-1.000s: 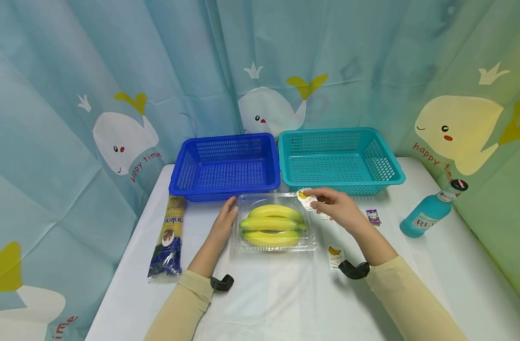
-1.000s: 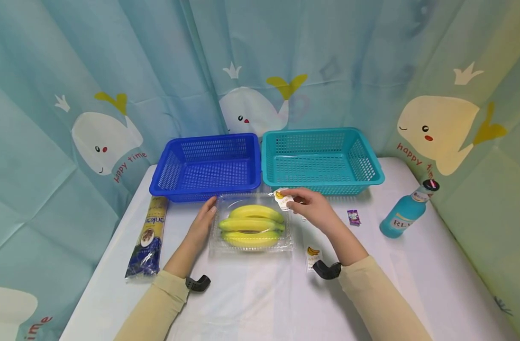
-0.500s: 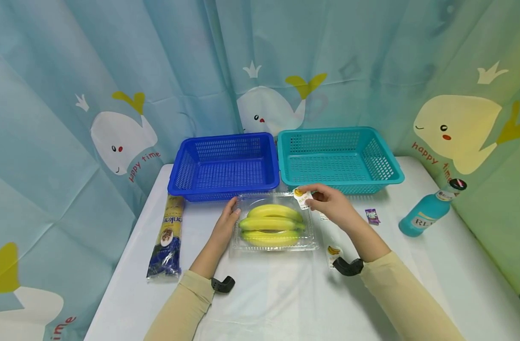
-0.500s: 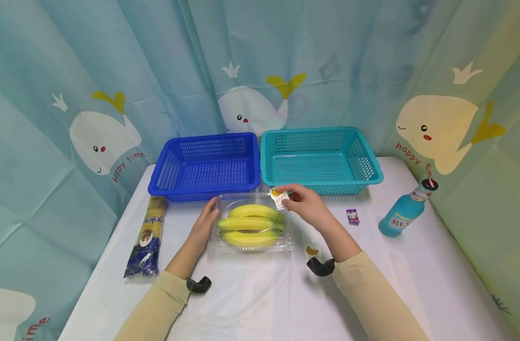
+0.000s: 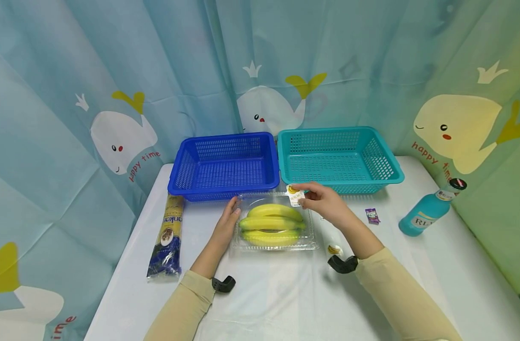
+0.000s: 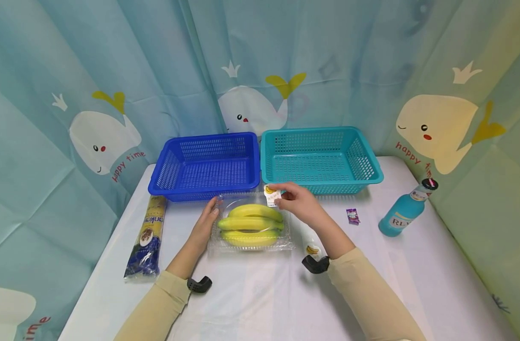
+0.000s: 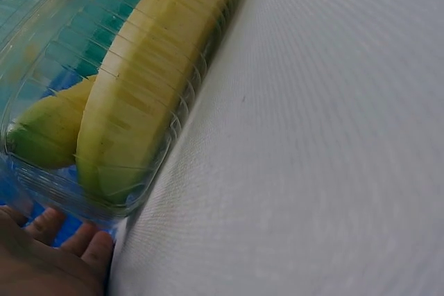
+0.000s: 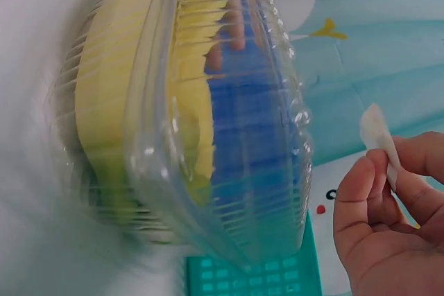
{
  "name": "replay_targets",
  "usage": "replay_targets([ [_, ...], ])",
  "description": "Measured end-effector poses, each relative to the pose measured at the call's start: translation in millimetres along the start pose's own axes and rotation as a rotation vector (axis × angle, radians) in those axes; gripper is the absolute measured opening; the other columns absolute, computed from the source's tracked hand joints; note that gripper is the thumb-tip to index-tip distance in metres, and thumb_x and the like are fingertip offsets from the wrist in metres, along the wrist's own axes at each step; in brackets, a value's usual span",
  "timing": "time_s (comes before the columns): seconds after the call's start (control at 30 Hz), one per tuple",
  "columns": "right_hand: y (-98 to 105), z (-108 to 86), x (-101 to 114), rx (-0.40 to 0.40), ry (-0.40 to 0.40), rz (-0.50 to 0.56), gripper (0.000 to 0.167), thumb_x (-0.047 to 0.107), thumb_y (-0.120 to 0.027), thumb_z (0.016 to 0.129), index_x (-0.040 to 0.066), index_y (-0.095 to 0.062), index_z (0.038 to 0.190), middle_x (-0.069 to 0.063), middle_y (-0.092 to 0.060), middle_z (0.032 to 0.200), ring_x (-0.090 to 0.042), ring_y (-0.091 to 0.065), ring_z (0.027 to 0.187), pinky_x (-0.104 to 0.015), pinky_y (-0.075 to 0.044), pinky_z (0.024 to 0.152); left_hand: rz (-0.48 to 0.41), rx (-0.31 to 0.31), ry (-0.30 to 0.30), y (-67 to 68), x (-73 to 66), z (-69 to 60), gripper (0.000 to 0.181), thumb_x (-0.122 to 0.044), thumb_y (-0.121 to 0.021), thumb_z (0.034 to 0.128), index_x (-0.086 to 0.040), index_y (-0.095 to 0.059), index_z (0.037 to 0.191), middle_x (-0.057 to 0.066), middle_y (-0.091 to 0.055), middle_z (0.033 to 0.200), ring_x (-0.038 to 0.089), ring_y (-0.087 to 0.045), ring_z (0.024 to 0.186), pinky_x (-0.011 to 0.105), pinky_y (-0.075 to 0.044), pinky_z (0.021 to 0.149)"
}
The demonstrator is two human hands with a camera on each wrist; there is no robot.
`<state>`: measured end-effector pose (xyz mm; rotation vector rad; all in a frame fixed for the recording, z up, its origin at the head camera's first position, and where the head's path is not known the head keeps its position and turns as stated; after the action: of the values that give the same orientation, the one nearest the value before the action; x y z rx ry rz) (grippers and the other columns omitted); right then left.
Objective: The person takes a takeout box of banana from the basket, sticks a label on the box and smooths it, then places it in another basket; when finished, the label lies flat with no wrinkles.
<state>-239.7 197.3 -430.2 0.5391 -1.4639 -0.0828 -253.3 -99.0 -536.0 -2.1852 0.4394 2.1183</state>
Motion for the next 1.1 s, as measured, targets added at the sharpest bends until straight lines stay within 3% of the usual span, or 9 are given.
replay_targets([
  [0.27,-7.1,6.2,5.1,0.016,-0.012,-0.033,0.041,0.026,-0.067,0.095,0.032,-0.06,0.135,-0.005,-0.06,0.116,-0.024,-0.055,0.089,-0.033,-0.053,0.08,-0.001,-0.029,-0.022,-1.0,2.2,0.0,0.062,-0.045,-0.04,0.1047,-0.025,-0.018,0.159,0.003,-0.029,0.163,0.028,-0.016,0.153,0.052,-0.01,0.125],
  [0.53,-19.0,11.7,9.7,0.052,0.016,-0.003,0.042,0.02,-0.069,0.093,0.023,-0.061,0.134,-0.005,-0.061,0.127,-0.021,-0.06,0.09,-0.03,-0.055,0.078,0.013,-0.03,-0.019,-1.4,1.3,-1.3,0.062,-0.048,-0.038,0.1045,-0.026,-0.017,0.159,0.002,-0.029,0.163,0.028,-0.016,0.153,0.053,-0.011,0.125],
  [0.77,-31.9,15.3,8.4,0.062,-0.044,-0.041,0.037,0.022,-0.07,0.092,0.022,-0.064,0.128,-0.007,-0.066,0.11,-0.024,-0.063,0.088,-0.048,-0.054,0.085,0.01,-0.022,-0.017,-1.8,0.7,-1.5,0.064,-0.048,-0.039,0.1043,-0.026,-0.016,0.159,0.001,-0.027,0.163,0.028,-0.016,0.154,0.052,-0.009,0.125],
  [0.93,-41.4,14.9,9.0,0.075,-0.126,-0.028,0.036,0.02,-0.071,0.091,0.021,-0.064,0.126,-0.012,-0.069,0.096,-0.032,-0.067,0.09,-0.047,-0.056,0.084,0.008,-0.018,-0.028,-1.5,1.0,-1.7,0.063,-0.048,-0.038,0.1048,-0.026,-0.016,0.159,0.003,-0.027,0.163,0.029,-0.015,0.154,0.053,-0.009,0.125],
  [1.1,-48.9,16.4,7.7,0.089,-0.177,-0.034,0.036,0.018,-0.071,0.091,0.02,-0.064,0.126,-0.011,-0.072,0.1,-0.029,-0.071,0.089,-0.042,-0.058,0.082,0.022,-0.028,-0.027,-1.5,1.5,-0.6,0.062,-0.049,-0.037,0.1046,-0.027,-0.017,0.159,0.002,-0.029,0.163,0.028,-0.017,0.153,0.052,-0.011,0.125],
])
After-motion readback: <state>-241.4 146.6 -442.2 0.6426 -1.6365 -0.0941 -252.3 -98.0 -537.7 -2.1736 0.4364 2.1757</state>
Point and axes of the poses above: each hand's wrist, its own z-axis towards the middle knuckle, its own y-axis out of the back of the hand, x = y × z, the point moved 4 cm from there along z, towards the middle knuckle
